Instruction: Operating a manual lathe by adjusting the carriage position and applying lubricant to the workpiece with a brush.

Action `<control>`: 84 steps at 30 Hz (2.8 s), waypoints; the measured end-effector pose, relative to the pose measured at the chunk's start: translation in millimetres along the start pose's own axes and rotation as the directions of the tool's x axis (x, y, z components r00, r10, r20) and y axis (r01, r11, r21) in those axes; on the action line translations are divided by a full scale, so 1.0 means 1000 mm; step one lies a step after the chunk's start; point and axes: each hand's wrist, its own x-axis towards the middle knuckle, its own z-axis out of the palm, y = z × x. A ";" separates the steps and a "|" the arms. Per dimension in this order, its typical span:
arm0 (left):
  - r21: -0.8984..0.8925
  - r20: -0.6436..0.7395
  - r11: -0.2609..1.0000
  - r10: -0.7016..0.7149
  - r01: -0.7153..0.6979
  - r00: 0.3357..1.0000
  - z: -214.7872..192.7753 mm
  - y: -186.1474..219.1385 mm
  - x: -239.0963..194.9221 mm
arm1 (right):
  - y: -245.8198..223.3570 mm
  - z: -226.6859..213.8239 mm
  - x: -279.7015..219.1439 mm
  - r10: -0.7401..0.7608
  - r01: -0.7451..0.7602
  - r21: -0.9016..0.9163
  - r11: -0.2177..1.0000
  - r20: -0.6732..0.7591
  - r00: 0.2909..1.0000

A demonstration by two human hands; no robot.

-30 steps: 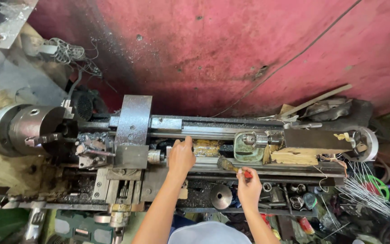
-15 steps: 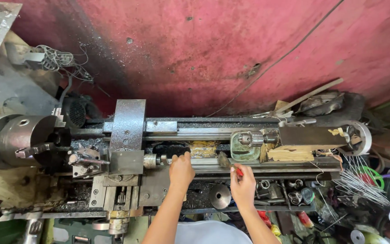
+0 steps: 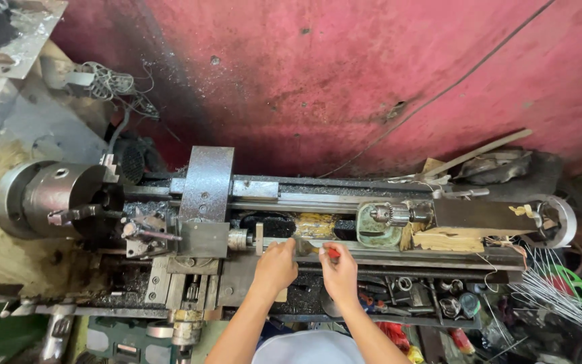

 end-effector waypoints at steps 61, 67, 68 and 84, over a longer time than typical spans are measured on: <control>0.069 -0.435 0.997 0.056 -0.029 0.899 0.028 0.006 -0.003 | 0.030 -0.021 0.008 -0.084 0.083 -0.012 0.996 -0.164 0.983; 0.059 -0.382 0.998 0.036 -0.015 0.924 0.049 -0.007 0.005 | 0.031 -0.039 0.000 -0.169 0.103 -0.199 0.975 -0.348 0.922; 0.078 -0.394 0.997 0.047 -0.017 0.918 0.054 -0.010 0.009 | 0.034 -0.035 0.000 -0.191 0.121 -0.209 0.970 -0.353 0.916; -0.061 -0.539 0.997 -0.077 0.052 0.839 0.048 0.000 0.057 | 0.052 -0.054 -0.016 -0.111 0.048 -0.168 0.985 -0.391 0.913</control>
